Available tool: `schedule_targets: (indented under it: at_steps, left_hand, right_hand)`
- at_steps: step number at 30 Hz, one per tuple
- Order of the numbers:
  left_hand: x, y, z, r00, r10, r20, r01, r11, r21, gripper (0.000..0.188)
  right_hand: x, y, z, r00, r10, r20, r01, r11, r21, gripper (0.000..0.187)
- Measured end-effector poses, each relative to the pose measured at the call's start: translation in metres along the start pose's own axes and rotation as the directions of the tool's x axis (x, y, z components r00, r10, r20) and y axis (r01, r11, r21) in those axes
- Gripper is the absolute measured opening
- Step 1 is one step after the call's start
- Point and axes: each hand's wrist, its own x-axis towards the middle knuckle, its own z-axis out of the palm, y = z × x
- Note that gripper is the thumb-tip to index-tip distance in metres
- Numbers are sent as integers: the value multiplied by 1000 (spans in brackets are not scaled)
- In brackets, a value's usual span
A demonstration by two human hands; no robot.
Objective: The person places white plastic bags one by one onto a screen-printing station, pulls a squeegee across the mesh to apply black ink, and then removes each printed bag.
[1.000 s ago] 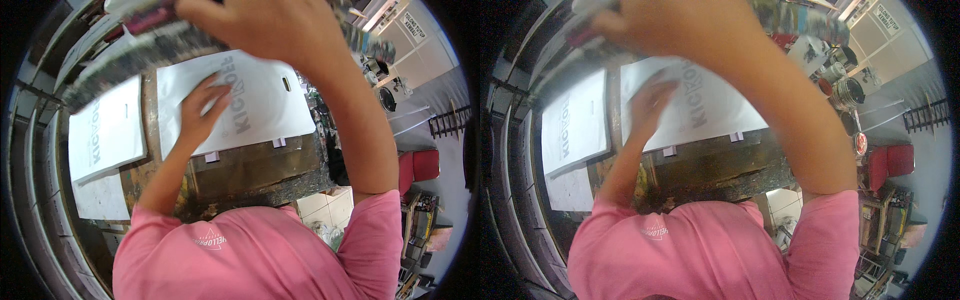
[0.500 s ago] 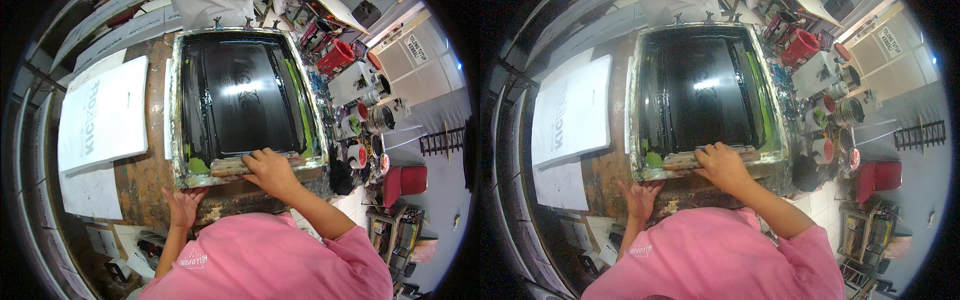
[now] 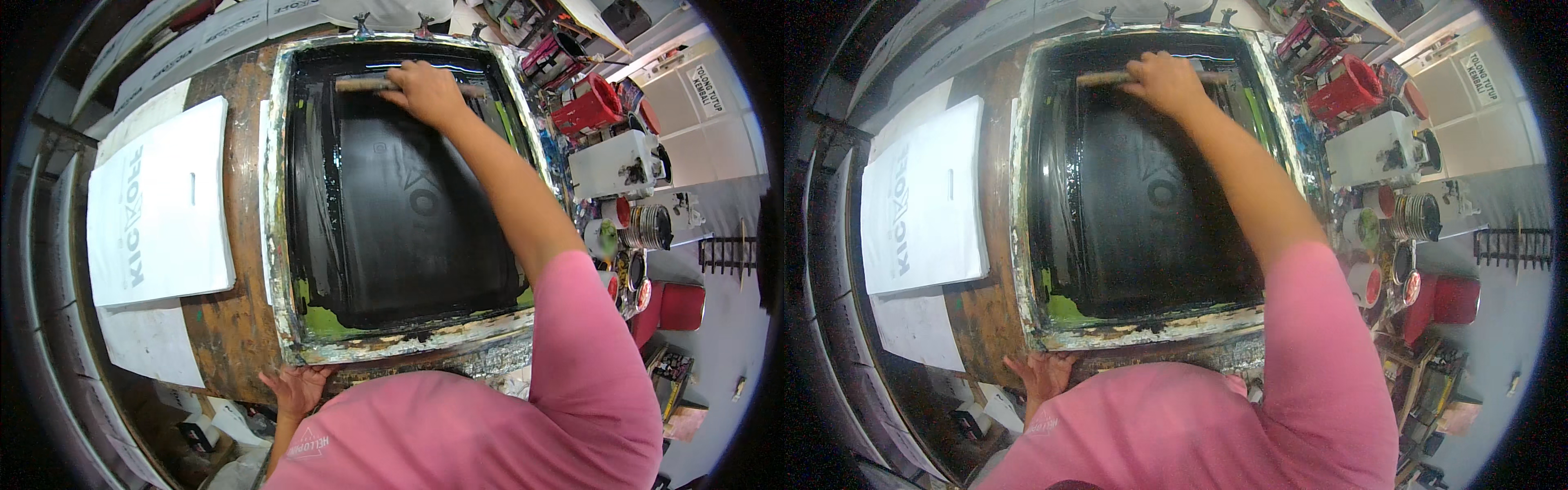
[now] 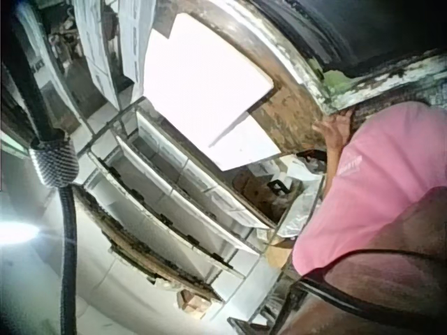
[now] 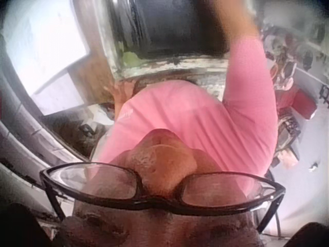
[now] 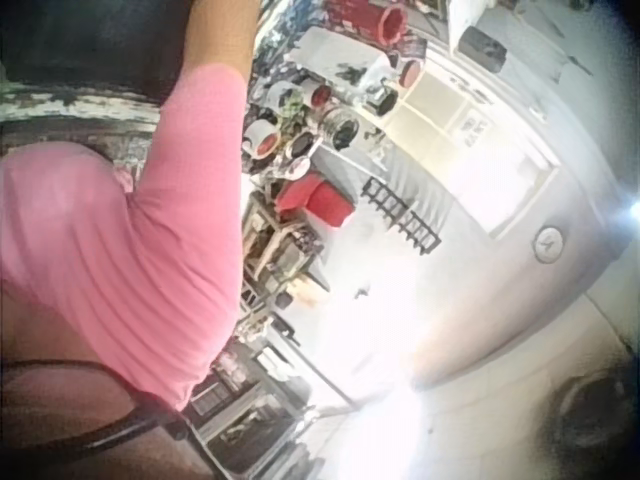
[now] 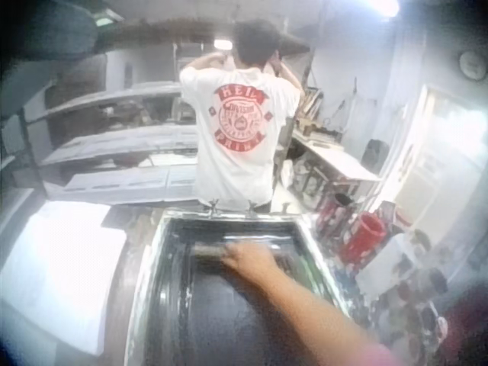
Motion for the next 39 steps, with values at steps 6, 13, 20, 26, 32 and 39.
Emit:
schedule_targets:
  at_steps: [6,13,20,26,32,39]
  left_hand:
    - [8,0,-4,985,5,175,-5,1000,-1,96]
    - [18,5,16,931,22,364,-30,999,16,104]
    - [21,53,99,790,156,592,-138,988,-75,105]
    - [63,68,145,809,330,487,-554,152,818,93]
    - [74,2,91,891,331,310,79,-787,612,101]
    - [90,16,128,879,304,367,-43,-716,697,97]
  right_hand:
    - [5,-13,-83,904,-25,427,-74,974,214,46]
    - [-174,-157,-216,885,15,466,-199,917,347,35]
    - [-180,-200,-287,995,96,-30,-97,994,-40,35]
    - [-98,-158,-319,895,-26,-445,-28,993,-113,37]
    - [-52,-148,-355,922,-27,-386,-2,997,-73,37]
    - [-3,-168,-399,921,375,-105,-383,922,-64,49]
